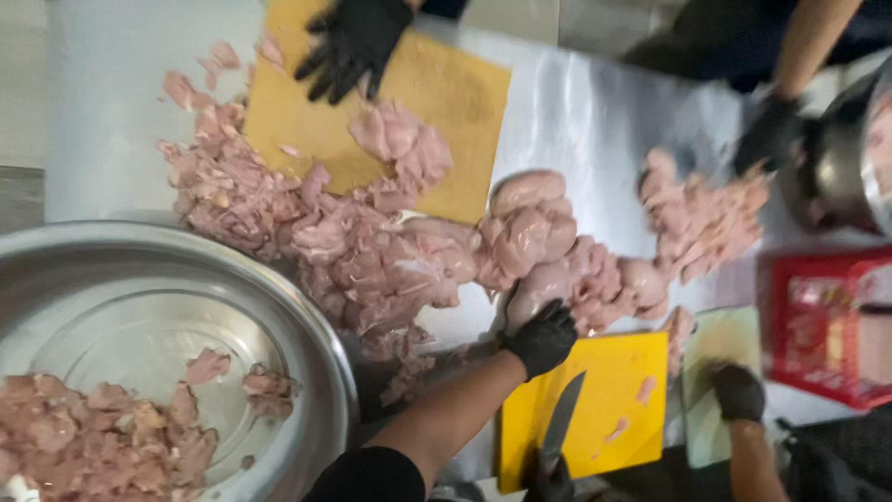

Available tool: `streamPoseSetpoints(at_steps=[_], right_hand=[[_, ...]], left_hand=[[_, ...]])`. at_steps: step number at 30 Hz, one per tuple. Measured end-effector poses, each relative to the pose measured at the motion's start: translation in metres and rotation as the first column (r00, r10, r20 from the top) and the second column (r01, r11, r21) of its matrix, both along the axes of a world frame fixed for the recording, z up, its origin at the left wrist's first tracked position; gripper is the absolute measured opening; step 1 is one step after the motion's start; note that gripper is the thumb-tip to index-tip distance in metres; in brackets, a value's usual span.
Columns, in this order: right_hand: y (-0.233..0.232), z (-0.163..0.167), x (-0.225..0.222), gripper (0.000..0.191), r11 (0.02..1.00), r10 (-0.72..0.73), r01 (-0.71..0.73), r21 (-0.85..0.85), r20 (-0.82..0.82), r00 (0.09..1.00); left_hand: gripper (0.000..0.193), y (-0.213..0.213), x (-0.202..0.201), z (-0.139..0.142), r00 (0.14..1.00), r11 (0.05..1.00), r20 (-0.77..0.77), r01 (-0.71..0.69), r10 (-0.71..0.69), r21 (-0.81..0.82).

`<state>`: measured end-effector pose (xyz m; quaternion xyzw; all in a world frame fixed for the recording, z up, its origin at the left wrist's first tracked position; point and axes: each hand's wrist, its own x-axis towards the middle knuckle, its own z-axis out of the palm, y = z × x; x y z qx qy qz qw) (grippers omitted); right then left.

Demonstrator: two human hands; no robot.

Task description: The person trims raw chicken breast fillets on a yellow cutting board, using a knife to cut away fat and unwanted pieces by hand. Trimmed pieces are placed into a large metal bowl while coworkers cut chicken on adjacent boards.

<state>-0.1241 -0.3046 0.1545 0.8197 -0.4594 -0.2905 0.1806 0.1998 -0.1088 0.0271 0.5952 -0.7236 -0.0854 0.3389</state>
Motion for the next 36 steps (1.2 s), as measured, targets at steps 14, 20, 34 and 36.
streamPoseSetpoints(at_steps=[14,20,34,36], right_hand=[[-0.002,0.004,0.049,0.017,0.998,0.024,-0.034,-0.051,-0.199,0.980],[-0.013,-0.003,0.034,0.019,0.991,0.091,-0.126,-0.047,-0.455,0.886],[-0.017,-0.007,0.001,0.028,0.984,0.114,-0.168,-0.062,-0.505,0.855],[-0.022,-0.015,-0.016,0.027,0.994,0.033,-0.075,-0.082,-0.423,0.905]], left_hand=[[0.018,-0.018,-0.006,-0.027,0.997,0.997,-0.071,-0.028,0.023,-0.066],[0.018,-0.022,-0.004,-0.024,0.993,0.998,-0.115,-0.032,0.025,-0.053],[0.018,-0.026,-0.006,-0.013,0.987,1.000,-0.159,0.022,-0.023,-0.012],[0.021,-0.026,-0.006,-0.010,0.991,0.999,-0.133,0.013,-0.016,-0.029]])
